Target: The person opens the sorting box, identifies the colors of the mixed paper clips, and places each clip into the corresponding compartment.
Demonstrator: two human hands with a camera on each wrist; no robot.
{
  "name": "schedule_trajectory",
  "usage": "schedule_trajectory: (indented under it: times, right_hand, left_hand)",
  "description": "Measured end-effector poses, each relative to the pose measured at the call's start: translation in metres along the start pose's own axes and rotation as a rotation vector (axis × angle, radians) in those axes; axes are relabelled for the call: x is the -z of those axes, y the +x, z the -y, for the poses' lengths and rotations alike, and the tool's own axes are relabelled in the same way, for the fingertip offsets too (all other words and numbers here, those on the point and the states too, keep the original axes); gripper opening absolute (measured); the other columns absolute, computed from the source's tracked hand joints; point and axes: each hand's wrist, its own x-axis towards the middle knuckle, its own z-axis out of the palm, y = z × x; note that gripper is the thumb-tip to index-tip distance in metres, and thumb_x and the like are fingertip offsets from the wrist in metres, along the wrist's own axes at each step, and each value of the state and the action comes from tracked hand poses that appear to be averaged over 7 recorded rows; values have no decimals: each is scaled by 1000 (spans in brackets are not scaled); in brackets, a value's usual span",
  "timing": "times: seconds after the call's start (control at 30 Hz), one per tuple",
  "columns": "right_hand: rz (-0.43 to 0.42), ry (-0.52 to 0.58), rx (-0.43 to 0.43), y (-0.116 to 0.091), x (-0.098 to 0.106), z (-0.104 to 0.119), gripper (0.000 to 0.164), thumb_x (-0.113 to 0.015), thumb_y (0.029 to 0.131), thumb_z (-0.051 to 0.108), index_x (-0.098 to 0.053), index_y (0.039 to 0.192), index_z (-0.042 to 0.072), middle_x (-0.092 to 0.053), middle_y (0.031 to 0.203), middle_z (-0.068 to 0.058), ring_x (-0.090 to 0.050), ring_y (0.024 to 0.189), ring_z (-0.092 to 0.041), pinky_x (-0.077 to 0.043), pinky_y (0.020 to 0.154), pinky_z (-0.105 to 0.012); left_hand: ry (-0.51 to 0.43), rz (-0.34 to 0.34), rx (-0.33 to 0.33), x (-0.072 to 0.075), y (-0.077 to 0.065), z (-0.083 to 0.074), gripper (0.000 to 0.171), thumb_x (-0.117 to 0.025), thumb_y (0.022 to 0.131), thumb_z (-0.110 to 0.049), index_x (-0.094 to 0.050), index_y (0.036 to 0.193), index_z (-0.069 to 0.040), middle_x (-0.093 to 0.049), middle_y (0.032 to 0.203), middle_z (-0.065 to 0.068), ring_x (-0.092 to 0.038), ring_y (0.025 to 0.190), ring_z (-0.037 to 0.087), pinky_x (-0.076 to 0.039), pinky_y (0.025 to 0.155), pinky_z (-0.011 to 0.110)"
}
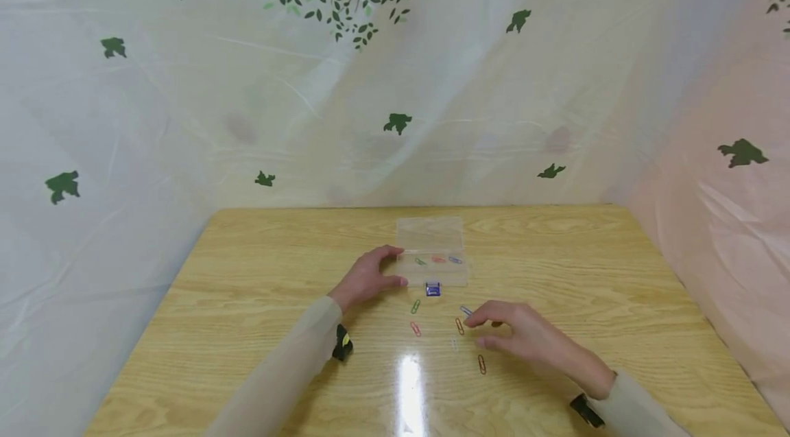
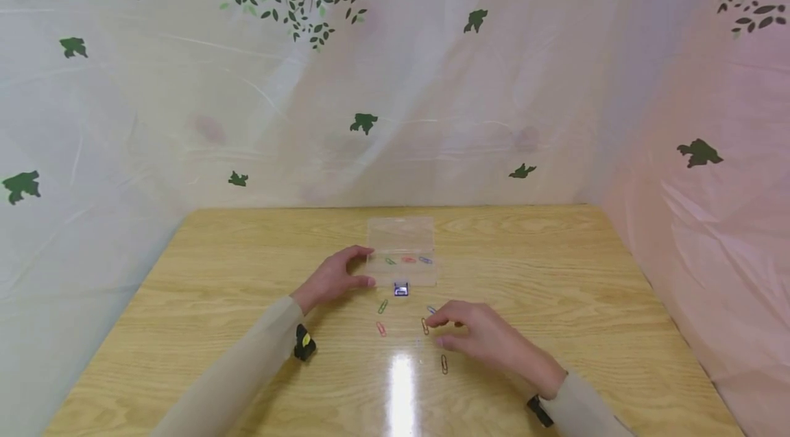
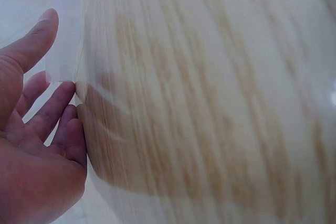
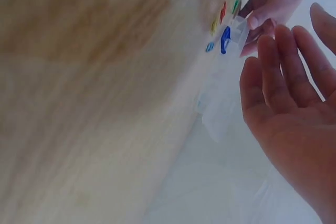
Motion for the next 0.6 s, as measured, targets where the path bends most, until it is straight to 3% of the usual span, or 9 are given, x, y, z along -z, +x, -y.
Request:
schedule_trajectory:
  times: [0.3,0.6]
  right_hand:
    - [106,89,12,-5,-6,1,23,-73,97,23,-75,119,15,-75,116,5,-68,111,-14,-58,95,-38]
    - [174,96,48,-13,-10,-7,24,-73,98,29,-75,118,17,-73,112,10,-67,104,-7,-58,90,-31]
  left_hand:
    - [2,8,8,1,-2,-2,65,-82,91,-28,-55,149,-14,-52,153,11,-41,146,33,-30,123,50]
    - [-10,5,17,2,-3,-6,65,-82,91,-27,-55,148,-14,-52,153,11,-41,146,33,-30,123,49]
